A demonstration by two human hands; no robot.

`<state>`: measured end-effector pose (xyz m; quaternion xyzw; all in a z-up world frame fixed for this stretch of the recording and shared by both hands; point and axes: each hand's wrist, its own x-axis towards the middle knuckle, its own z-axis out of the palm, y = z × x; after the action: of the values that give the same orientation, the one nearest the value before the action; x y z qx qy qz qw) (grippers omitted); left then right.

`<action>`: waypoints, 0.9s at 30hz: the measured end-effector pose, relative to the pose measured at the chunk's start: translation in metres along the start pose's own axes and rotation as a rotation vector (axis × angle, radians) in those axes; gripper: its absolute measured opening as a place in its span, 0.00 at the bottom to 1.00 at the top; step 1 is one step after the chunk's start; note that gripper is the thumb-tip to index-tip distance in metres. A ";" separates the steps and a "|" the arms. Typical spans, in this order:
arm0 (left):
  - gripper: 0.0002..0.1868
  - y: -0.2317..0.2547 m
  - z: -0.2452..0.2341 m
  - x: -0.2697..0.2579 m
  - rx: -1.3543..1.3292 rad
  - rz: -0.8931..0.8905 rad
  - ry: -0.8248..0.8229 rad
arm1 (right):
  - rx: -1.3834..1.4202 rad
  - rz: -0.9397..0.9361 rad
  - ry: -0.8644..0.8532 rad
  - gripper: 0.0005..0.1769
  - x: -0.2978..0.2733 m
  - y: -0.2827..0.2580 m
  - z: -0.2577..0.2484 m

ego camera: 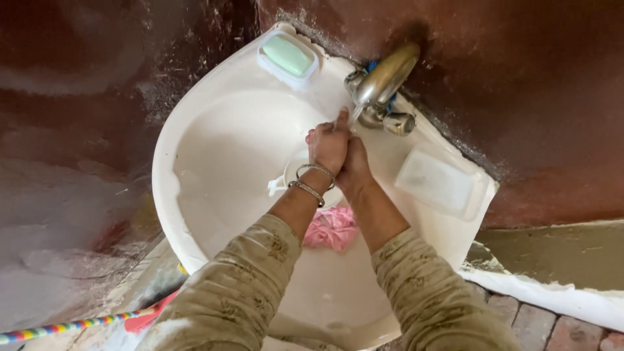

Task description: The recorder scrubs a bathroom sink with soap and a cloth, then scrubs the adjacent wall, and finally rinses both with water from a mug.

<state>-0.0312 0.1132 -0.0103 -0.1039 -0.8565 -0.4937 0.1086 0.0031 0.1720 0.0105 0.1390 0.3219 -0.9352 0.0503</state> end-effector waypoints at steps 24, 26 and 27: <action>0.09 -0.036 -0.146 -0.145 0.040 -0.098 -0.326 | -0.608 -0.045 0.157 0.10 0.006 0.005 -0.026; 0.08 -0.041 -0.153 -0.171 0.205 -0.094 -0.443 | -0.434 -0.056 0.174 0.10 0.015 0.009 -0.040; 0.08 -0.047 -0.156 -0.182 0.204 -0.092 -0.437 | -0.437 -0.059 0.168 0.10 0.016 0.008 -0.042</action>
<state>0.1427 -0.0587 -0.0253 -0.1574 -0.9090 -0.3748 -0.0919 -0.0016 0.1913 -0.0303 0.1928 0.5237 -0.8295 0.0250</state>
